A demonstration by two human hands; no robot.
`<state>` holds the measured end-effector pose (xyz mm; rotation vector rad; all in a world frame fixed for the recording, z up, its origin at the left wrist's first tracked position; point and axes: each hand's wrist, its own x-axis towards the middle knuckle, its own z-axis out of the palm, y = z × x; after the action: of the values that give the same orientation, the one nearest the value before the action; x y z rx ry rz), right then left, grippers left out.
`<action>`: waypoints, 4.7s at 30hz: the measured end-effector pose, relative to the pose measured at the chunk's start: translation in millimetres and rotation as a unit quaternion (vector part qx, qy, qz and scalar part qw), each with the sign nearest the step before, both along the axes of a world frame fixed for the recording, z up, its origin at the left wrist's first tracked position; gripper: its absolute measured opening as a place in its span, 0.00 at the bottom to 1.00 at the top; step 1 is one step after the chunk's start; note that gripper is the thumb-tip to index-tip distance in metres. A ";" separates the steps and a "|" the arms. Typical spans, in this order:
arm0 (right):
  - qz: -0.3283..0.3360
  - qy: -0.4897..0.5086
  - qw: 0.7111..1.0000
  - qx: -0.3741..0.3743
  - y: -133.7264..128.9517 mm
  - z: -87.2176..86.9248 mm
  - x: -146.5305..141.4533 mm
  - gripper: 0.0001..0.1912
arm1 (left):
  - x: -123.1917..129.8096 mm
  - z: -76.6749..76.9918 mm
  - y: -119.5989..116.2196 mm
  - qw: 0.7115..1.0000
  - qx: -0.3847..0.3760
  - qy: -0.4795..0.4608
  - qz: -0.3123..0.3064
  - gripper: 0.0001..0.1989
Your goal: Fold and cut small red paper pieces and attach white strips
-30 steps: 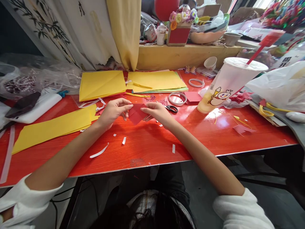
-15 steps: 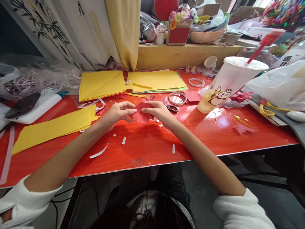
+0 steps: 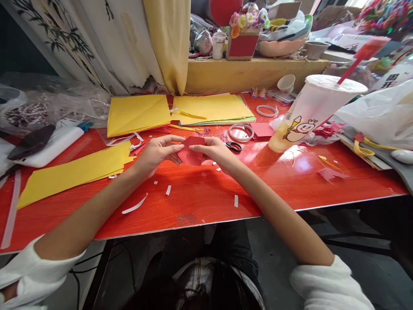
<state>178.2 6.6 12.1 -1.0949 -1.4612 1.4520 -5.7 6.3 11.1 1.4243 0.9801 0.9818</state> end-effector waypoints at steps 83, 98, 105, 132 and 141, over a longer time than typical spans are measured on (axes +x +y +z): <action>0.044 0.096 0.992 -0.067 -0.5 3.2 2.3 0.11 | -1.2 6.6 -4.5 0.982 0.180 0.050 -0.027 0.11; 0.050 0.054 0.997 -0.036 0.6 -1.0 3.9 0.08 | -0.4 2.0 -3.1 0.985 0.136 0.106 -0.008 0.11; 0.037 0.033 0.999 0.021 -0.8 -2.1 1.3 0.09 | 0.8 0.5 -1.9 0.988 0.122 0.088 0.018 0.10; 0.008 -0.015 0.996 0.088 -2.2 8.9 5.8 0.13 | 9.0 2.1 -16.4 0.969 0.223 0.098 0.030 0.11; 0.015 0.005 0.997 0.079 -1.2 7.4 4.8 0.15 | 6.5 -2.2 -12.3 0.953 0.278 0.117 0.021 0.12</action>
<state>182.9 5.4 19.5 -0.9715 -1.5635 1.3365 0.8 -6.1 8.9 2.0310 0.9439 1.1990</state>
